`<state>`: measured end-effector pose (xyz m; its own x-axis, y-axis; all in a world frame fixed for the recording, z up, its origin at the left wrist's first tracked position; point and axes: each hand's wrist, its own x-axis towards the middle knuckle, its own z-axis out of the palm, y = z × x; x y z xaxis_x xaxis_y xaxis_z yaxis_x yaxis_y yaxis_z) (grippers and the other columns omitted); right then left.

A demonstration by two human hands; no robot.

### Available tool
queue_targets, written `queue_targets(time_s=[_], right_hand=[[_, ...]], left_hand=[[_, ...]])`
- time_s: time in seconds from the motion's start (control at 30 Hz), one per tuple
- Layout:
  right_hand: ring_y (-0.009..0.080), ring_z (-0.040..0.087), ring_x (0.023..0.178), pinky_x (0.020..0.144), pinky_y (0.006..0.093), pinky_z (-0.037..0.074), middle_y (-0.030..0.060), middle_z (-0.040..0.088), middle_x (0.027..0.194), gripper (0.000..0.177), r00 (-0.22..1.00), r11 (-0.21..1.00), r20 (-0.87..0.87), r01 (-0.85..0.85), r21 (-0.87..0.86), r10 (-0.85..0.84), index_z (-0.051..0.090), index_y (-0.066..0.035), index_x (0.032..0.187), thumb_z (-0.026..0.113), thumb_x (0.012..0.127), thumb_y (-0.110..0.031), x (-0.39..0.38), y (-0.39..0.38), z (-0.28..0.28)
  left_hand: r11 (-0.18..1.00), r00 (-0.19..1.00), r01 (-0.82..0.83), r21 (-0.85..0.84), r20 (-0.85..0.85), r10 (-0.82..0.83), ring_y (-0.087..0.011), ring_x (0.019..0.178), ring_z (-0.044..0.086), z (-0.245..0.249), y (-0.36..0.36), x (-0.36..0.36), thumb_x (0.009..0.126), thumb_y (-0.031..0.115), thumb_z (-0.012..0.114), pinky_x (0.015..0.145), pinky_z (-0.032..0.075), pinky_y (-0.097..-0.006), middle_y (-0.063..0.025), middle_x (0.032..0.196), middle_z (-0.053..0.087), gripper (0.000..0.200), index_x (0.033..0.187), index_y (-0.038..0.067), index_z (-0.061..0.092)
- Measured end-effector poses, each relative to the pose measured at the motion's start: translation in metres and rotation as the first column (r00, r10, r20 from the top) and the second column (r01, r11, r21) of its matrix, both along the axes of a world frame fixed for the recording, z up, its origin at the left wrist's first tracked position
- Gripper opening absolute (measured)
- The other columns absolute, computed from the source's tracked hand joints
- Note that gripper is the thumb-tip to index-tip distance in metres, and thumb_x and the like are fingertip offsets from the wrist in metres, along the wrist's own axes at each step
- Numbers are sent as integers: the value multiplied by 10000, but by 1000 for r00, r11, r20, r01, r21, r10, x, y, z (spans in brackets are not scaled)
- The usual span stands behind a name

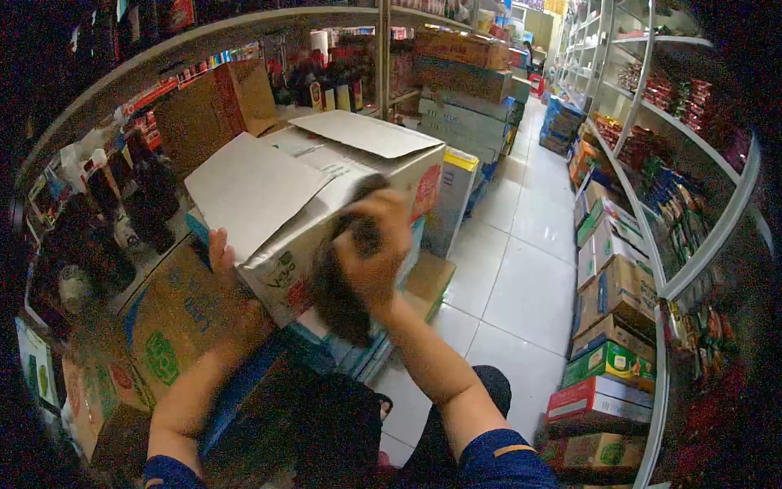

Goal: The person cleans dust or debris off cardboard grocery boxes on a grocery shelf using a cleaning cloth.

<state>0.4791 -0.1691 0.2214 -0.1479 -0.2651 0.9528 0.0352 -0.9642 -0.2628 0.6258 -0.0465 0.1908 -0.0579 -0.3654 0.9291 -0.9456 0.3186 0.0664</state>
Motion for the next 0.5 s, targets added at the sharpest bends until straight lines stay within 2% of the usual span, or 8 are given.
queue_targets(time_s=[0.07, 0.13, 0.2, 0.23, 0.3, 0.37, 0.4, 0.5], right_hand=[[253, 469, 754, 705, 341, 387, 94, 466, 792, 264, 967, 980, -198, -181, -81, 163, 561, -52, 768, 588, 507, -22, 5, 43, -5], [248, 463, 774, 691, 360, 386, 90, 463, 819, 273, 943, 938, -273, -257, -235, 190, 579, -72, 756, 647, 492, -60, 14, 71, -9], [272, 462, 779, 698, 372, 386, 95, 468, 815, 259, 932, 933, -306, -272, -235, 195, 573, -72, 763, 669, 524, -106, 13, 72, -9], [296, 461, 784, 705, 384, 386, 99, 472, 811, 259, 919, 925, -338, -294, -241, 204, 567, -73, 770, 691, 557, -153, 12, 71, -7], [279, 480, 807, 699, 370, 402, 120, 499, 885, 272, 917, 929, -348, -286, -236, 194, 569, -68, 806, 662, 551, -93, -5, 58, 14], [306, 520, 870, 749, 360, 427, 162, 523, 937, 313, 969, 955, -208, -182, -236, 133, 562, -42, 834, 631, 530, -36, -10, 39, 34], [308, 529, 876, 755, 344, 435, 157, 530, 948, 326, 951, 960, -291, -176, -216, 109, 556, -32, 855, 608, 537, 14, -11, 35, 54], [265, 511, 969, 844, 336, 391, 126, 537, 1026, 344, 591, 895, -776, -439, -78, 222, 530, -38, 966, 566, 635, 49, 3, 17, 86]], left_hand=[[999, 999, 27, 19, -22, -27, -386, 1234, 118, 0, 2, 2, 838, 492, 281, 982, 92, -504, -212, 1327, 165, 614, 1289, 84, 199], [998, 997, 61, 29, -46, -59, -384, 1233, 125, -2, 1, 2, 837, 515, 258, 984, 95, -500, -208, 1325, 176, 622, 1284, 85, 212], [1000, 999, -25, 11, -24, 25, -382, 1230, 141, -4, 0, 2, 832, 532, 255, 986, 100, -492, -197, 1320, 200, 625, 1268, 84, 246], [999, 998, 34, -1, -49, -34, -384, 1228, 147, -2, 1, 2, 833, 517, 279, 983, 110, -496, -201, 1310, 219, 603, 1249, 80, 277], [1000, 999, 28, -14, -34, -28, -386, 1226, 151, 0, 0, 1, 830, 511, 301, 979, 117, -500, -204, 1305, 224, 602, 1247, 78, 281], [999, 1000, 7, -38, 1, -7, -397, 1215, 161, -3, -3, 3, 798, 498, 402, 960, 137, -523, -213, 1301, 220, 628, 1245, 74, 279], [999, 1000, -5, -44, -8, 5, -397, 1215, 161, -5, -5, 4, 798, 498, 402, 960, 137, -523, -213, 1301, 220, 628, 1245, 74, 279], [998, 1000, 13, -59, 28, -11, -418, 1208, 151, -9, -8, 6, 750, 478, 501, 939, 146, -551, -223, 1314, 178, 697, 1279, 117, 225]])
